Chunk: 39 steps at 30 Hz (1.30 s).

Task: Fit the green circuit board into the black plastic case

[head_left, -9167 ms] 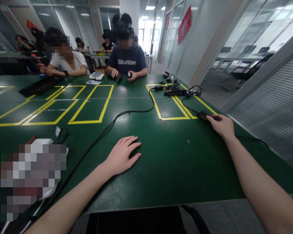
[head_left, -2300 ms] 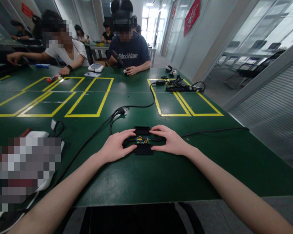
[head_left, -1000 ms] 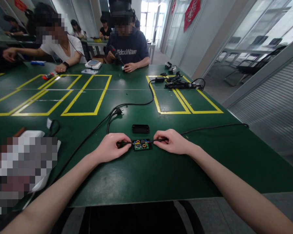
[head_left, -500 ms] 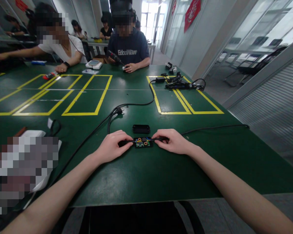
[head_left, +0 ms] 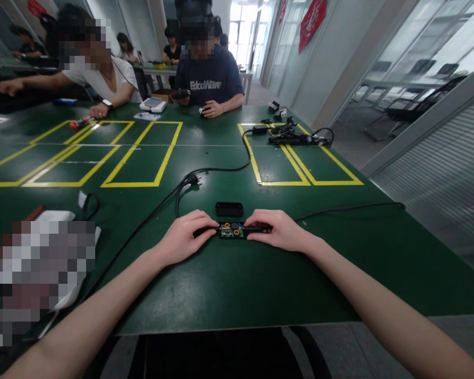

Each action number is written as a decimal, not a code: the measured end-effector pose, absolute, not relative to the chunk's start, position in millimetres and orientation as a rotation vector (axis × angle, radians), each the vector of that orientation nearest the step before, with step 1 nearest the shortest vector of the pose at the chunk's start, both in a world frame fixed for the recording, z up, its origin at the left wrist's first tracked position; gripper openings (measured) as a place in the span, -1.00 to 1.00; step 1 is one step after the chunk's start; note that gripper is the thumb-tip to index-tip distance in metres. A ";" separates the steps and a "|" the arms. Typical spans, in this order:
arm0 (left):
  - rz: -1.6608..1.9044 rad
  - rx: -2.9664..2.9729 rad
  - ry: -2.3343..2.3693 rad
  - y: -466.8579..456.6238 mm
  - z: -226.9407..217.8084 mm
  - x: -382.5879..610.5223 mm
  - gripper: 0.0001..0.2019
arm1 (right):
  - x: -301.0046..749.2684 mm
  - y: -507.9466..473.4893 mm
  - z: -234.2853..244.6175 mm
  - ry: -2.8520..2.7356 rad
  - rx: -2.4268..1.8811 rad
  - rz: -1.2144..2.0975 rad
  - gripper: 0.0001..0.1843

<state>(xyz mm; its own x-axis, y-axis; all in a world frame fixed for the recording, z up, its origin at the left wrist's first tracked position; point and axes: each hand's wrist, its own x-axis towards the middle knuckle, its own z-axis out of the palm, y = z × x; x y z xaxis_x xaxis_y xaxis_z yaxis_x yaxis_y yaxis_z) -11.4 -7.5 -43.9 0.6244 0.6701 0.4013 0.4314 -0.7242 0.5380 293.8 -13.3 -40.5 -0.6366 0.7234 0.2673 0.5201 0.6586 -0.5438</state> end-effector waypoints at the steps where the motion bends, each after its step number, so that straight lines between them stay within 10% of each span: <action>1: 0.837 2.459 0.870 -7.7 -43.6 -11.4 -0.84 | 293.8 -13.1 -40.8 -2.409 -0.965 0.586 -0.77; 39: 0.793 2.678 1.037 -8.8 -41.5 -2.2 -0.80 | 283.9 -12.1 -42.6 -2.383 -0.965 0.316 -0.78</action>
<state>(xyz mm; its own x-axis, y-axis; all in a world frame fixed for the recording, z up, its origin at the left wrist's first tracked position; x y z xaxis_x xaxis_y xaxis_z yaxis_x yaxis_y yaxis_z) -2.2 -8.8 -41.5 0.6183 0.6647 0.4193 0.5788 -0.7461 0.3293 283.9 -12.1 -42.6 -0.5947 0.6988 0.3975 0.5711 0.7152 -0.4029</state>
